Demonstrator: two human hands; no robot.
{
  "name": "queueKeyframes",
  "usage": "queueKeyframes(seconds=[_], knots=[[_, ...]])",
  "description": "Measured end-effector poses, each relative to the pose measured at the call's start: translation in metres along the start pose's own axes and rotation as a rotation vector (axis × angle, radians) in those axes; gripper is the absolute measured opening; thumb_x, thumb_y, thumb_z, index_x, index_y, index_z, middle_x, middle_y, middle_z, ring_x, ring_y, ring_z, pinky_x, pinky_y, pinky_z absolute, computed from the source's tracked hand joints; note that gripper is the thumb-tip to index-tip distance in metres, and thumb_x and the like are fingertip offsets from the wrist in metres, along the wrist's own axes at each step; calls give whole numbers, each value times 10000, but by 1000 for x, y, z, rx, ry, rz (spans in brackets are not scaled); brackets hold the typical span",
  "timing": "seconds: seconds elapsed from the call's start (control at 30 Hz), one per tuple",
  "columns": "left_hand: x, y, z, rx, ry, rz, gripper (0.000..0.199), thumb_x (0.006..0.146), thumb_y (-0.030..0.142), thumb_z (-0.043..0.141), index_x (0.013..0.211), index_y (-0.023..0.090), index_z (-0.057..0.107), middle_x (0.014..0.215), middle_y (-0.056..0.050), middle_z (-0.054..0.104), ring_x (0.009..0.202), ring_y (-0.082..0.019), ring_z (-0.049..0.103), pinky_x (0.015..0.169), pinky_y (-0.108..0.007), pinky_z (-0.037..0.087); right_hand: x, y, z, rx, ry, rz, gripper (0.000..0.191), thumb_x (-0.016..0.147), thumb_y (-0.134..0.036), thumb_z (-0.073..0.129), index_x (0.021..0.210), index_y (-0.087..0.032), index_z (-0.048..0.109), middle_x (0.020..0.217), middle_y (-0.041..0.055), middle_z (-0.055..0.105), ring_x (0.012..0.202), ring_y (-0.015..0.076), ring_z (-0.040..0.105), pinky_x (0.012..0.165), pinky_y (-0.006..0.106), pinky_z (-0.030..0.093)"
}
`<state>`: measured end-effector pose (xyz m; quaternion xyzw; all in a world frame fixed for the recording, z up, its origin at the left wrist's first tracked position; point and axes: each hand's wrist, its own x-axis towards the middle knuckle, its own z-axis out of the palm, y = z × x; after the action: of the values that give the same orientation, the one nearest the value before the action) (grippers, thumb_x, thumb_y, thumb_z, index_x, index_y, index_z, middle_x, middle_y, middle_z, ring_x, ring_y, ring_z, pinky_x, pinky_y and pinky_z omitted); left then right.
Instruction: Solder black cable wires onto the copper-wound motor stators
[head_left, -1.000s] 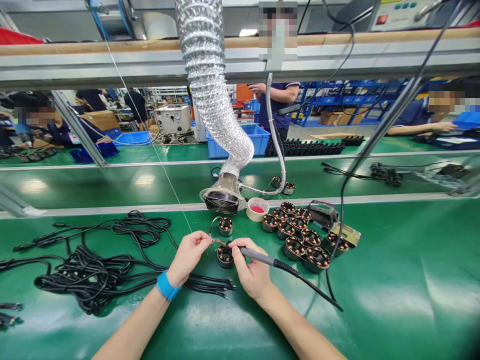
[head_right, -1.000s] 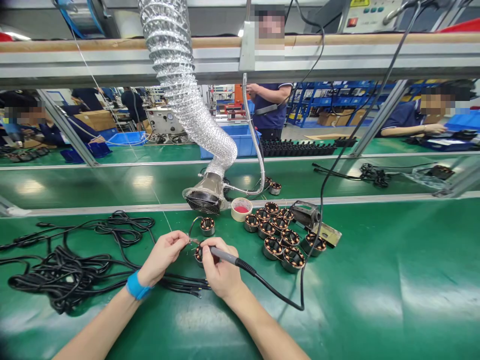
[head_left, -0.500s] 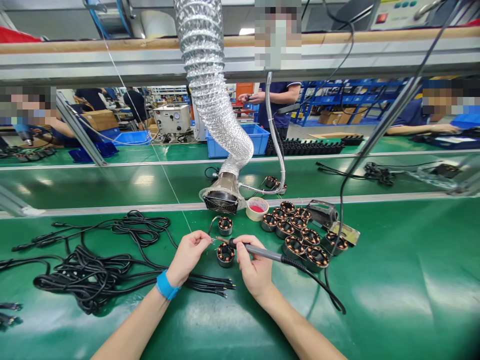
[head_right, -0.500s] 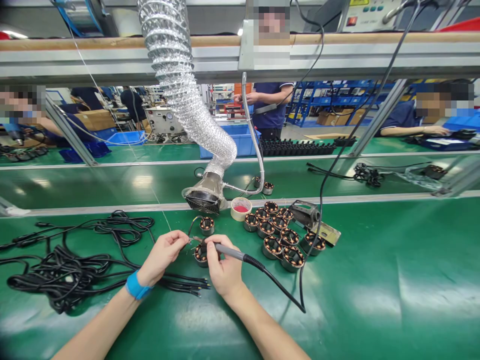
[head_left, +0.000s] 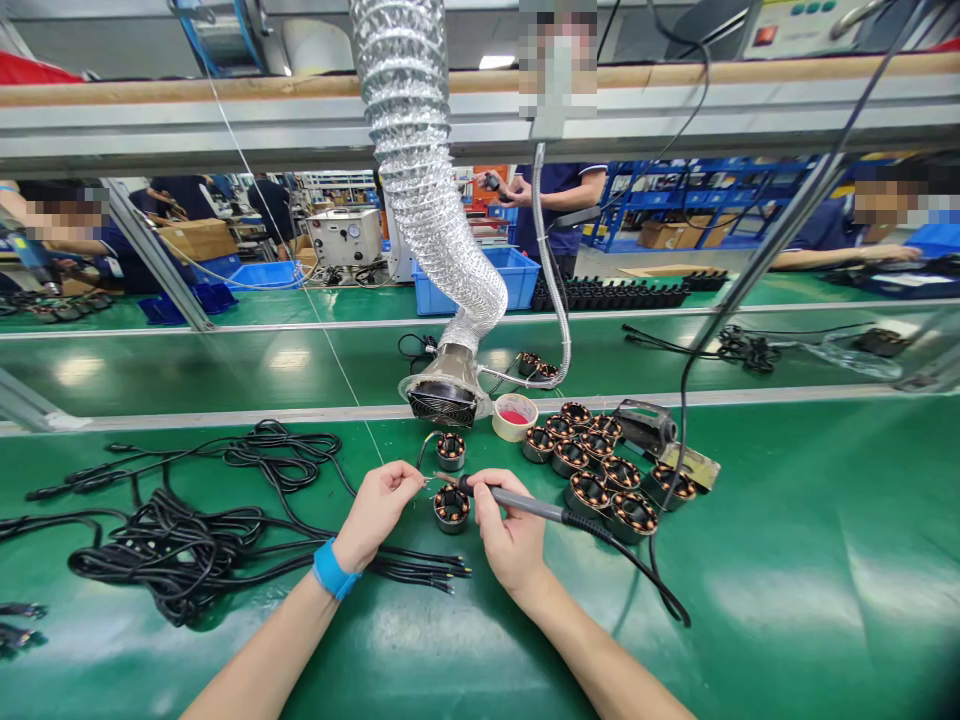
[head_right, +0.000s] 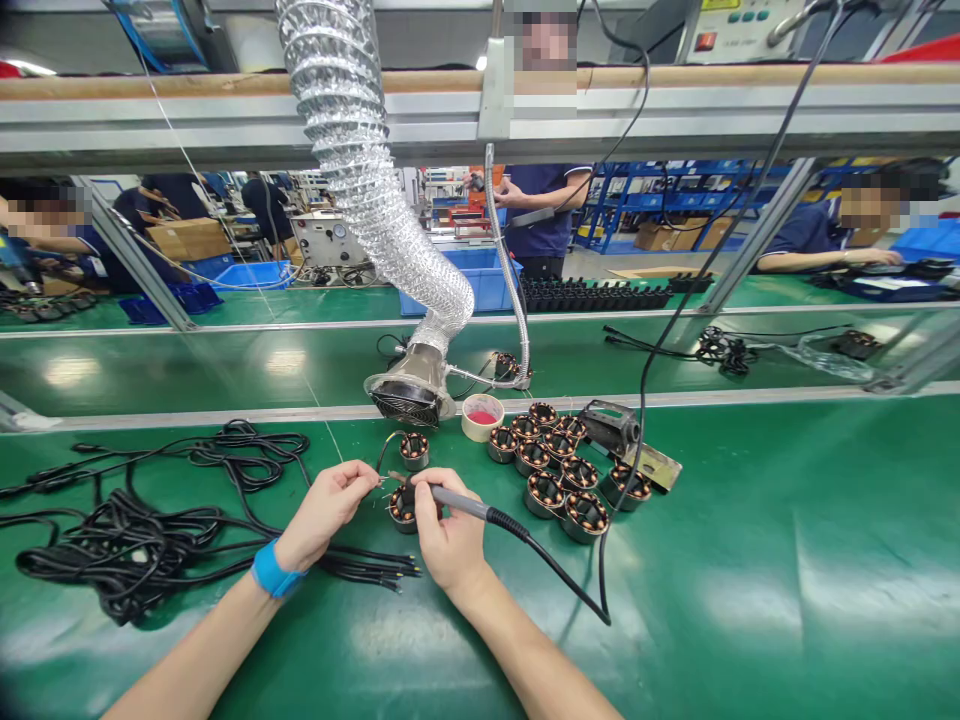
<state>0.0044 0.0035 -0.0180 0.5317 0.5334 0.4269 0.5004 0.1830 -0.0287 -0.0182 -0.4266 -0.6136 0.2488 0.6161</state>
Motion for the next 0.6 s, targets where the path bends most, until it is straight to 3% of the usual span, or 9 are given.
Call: queueKeyframes(seconds=[0.43,0.6], knots=[[0,2,1,-13,-4,-10,265,775,416,655,740,155,625,497,81,389,430,-59,239,458,-220,197,1,0,1,-22,-11,-55,155,969,-268,521,909,-194,643,702,-5,621,562,132,577,551,236,457],[0,2,1,-5,-9,0,251,784,398,641,740,152,622,507,77,401,436,-62,251,464,-221,207,4,0,2,-64,-65,-141,125,973,-209,524,1003,-203,645,843,18,660,697,149,631,686,260,508]])
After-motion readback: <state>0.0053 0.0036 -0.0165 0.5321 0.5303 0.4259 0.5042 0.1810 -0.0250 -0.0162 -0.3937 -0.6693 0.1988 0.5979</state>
